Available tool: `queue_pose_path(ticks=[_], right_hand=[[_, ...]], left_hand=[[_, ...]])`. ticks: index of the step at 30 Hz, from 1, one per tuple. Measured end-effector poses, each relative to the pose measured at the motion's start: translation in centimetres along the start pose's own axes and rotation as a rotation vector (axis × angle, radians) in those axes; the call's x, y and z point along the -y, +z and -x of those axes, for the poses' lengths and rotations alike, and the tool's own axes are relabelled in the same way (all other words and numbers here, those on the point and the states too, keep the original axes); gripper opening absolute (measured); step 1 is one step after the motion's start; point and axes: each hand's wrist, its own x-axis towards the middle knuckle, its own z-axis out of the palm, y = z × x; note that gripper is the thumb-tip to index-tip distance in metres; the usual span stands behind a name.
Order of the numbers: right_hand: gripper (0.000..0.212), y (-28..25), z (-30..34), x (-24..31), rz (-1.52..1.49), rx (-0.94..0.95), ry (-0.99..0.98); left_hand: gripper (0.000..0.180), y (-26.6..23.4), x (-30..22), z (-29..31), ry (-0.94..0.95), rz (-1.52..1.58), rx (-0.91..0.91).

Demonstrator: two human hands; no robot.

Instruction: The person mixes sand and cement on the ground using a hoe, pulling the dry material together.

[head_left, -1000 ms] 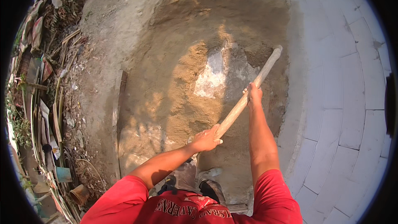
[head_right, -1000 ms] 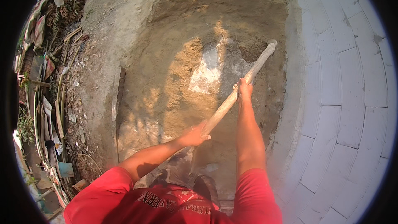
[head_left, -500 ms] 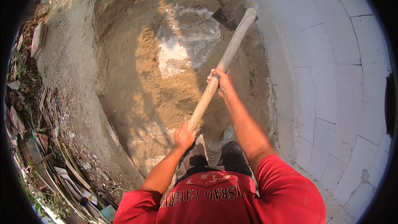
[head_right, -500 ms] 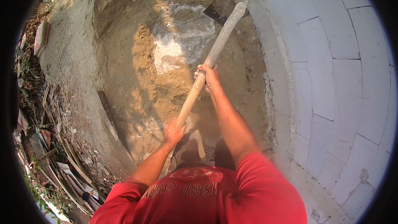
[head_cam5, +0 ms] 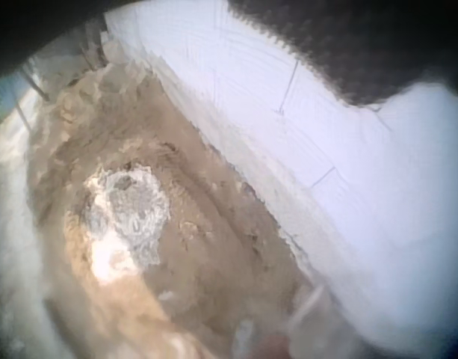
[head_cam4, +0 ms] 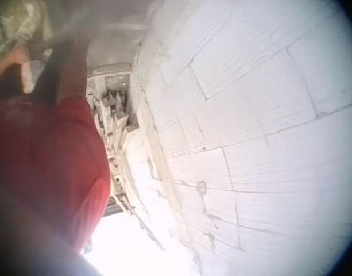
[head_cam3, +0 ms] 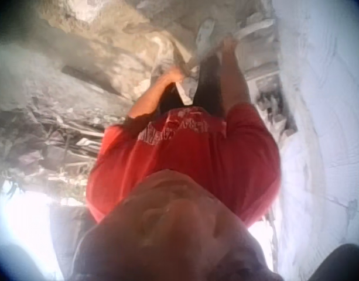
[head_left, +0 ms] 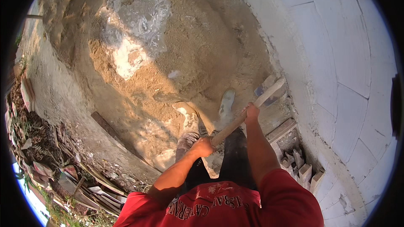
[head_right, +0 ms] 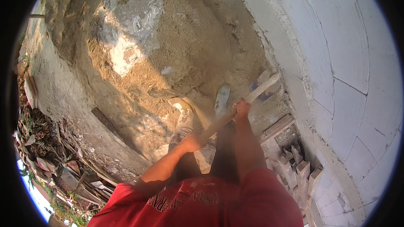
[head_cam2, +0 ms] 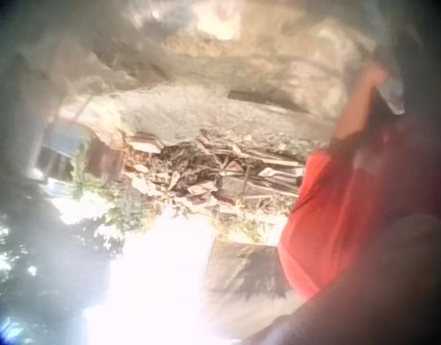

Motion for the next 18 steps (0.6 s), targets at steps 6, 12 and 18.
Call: queue_pose_path(ticks=[6,12,18], right_hand=[[0.017,-2.8,-12.7,5.0,-0.507,0.043,-0.037],[0.014,7.7,-8.0,6.7,-0.574,0.133,0.061],[0.028,17.6,1.5,4.6,-0.577,0.190,0.294]], left_hand=[[0.045,-6.3,-9.7,-13.5,0.181,-0.452,0.081],[0.034,-18.2,-16.5,-10.1,0.069,-0.796,0.063],[0.034,-22.6,-13.3,0.7,-0.008,-0.903,-0.114]])
